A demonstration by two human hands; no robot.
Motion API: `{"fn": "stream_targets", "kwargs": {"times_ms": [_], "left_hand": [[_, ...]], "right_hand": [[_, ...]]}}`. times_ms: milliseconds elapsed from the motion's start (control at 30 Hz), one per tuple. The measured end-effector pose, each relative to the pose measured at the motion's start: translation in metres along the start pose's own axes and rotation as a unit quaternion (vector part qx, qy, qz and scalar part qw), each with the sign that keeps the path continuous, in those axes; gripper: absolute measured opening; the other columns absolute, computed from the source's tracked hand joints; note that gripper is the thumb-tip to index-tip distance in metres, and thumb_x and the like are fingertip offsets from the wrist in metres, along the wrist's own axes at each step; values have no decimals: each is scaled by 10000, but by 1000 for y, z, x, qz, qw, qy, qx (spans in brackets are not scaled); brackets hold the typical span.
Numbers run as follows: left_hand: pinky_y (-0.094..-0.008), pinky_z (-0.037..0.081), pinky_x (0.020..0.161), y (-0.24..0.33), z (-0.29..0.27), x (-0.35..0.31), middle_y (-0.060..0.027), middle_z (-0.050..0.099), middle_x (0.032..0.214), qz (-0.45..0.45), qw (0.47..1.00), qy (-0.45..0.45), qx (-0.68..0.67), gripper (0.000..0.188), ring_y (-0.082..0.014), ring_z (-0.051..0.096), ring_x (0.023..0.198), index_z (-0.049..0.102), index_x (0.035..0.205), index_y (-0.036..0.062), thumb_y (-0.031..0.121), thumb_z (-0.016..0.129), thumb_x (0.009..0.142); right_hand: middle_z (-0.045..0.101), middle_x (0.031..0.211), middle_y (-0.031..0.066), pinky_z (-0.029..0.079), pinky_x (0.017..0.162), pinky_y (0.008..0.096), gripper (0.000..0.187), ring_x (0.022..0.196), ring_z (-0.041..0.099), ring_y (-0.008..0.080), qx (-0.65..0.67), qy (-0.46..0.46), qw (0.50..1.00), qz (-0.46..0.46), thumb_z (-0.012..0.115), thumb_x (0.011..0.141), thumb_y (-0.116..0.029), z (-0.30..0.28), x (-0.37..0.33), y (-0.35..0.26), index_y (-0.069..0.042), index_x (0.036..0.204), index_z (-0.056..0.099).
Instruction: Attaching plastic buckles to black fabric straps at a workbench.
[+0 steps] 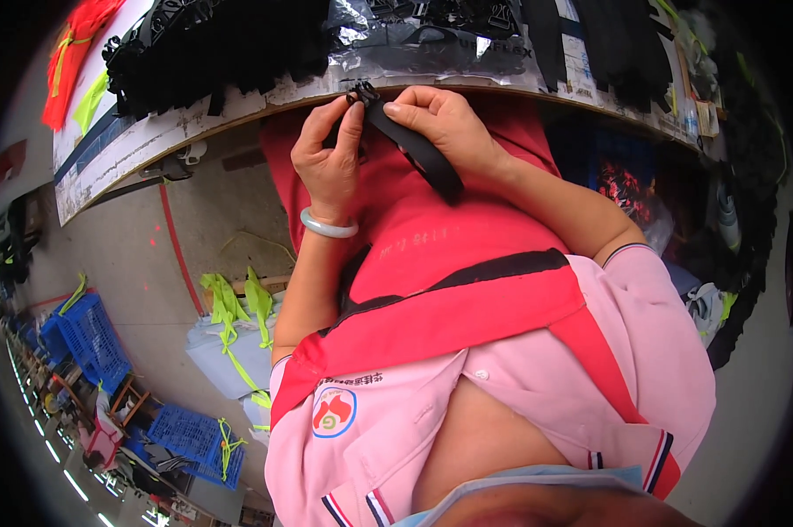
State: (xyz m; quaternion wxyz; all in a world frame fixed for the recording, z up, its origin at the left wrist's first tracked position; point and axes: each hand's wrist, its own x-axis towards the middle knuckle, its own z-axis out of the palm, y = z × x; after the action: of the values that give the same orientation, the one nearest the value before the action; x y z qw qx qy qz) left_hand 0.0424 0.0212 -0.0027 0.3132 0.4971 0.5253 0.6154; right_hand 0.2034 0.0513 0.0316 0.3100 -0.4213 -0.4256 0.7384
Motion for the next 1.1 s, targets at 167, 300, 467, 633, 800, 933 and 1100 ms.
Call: {"fn": "stream_targets", "kwargs": {"times_ms": [167, 300, 467, 633, 800, 933, 1100], "left_hand": [[-197, 431, 661, 0, -6, -6, -16, 623, 846, -46, 997, -33, -60, 145, -70, 541, 745, 671, 1002, -28, 22, 666, 866], [-185, 427, 671, 18, -28, 0, -13, 627, 853, -125, 979, -124, -100, 149, -60, 544, 763, 674, 1004, -39, 38, 653, 878], [-178, 417, 622, 61, -96, 21, -19, 629, 846, -208, 937, -249, -127, 142, -63, 550, 727, 679, 982, -47, 29, 640, 868], [-212, 374, 442, 102, -134, 92, -34, 608, 712, -124, 979, -121, -108, 219, -98, 533, 502, 648, 1065, -28, 125, 630, 909], [-195, 430, 516, 87, -142, 176, -25, 652, 819, -62, 997, -10, 43, 279, -57, 549, 622, 651, 1132, 20, 187, 653, 910], [-179, 436, 501, 68, -132, 158, -5, 647, 822, 18, 993, 36, 115, 252, -39, 526, 584, 672, 1121, 43, 158, 669, 897], [-190, 456, 525, 40, -105, 105, -52, 680, 928, -78, 996, 30, -34, 280, -57, 548, 601, 624, 1182, 40, 164, 616, 932]], "right_hand": [[534, 626, -40, 361, 409, 154, 189, 448, 464, 15, 16, -24, 998, 49, 553, 966, -263, -11, 27, 6, -75, 991, 554], [539, 612, -35, 361, 400, 159, 186, 446, 470, 20, 41, -183, 968, 167, 573, 951, -261, -22, 44, -19, -75, 946, 577], [589, 659, -2, 431, 455, 201, 198, 499, 518, 48, -351, 12, 901, -256, 601, 919, -242, -22, 114, -113, -49, 919, 647], [600, 655, 39, 446, 452, 246, 211, 508, 538, 100, -284, 193, 831, -438, 564, 908, -218, -10, 158, -265, -11, 913, 603], [608, 775, 57, 453, 447, 219, 367, 532, 546, 84, -211, 14, 914, -346, 584, 929, -360, 54, 140, -225, -34, 1091, 549], [612, 719, 4, 459, 505, 204, 221, 557, 546, 58, -351, -153, 902, -201, 581, 933, -226, 53, 142, -103, -65, 1055, 671], [608, 747, 3, 459, 513, 209, 258, 581, 546, 62, -273, -195, 940, -57, 573, 942, -252, 42, 111, -50, -43, 1074, 647]]}}
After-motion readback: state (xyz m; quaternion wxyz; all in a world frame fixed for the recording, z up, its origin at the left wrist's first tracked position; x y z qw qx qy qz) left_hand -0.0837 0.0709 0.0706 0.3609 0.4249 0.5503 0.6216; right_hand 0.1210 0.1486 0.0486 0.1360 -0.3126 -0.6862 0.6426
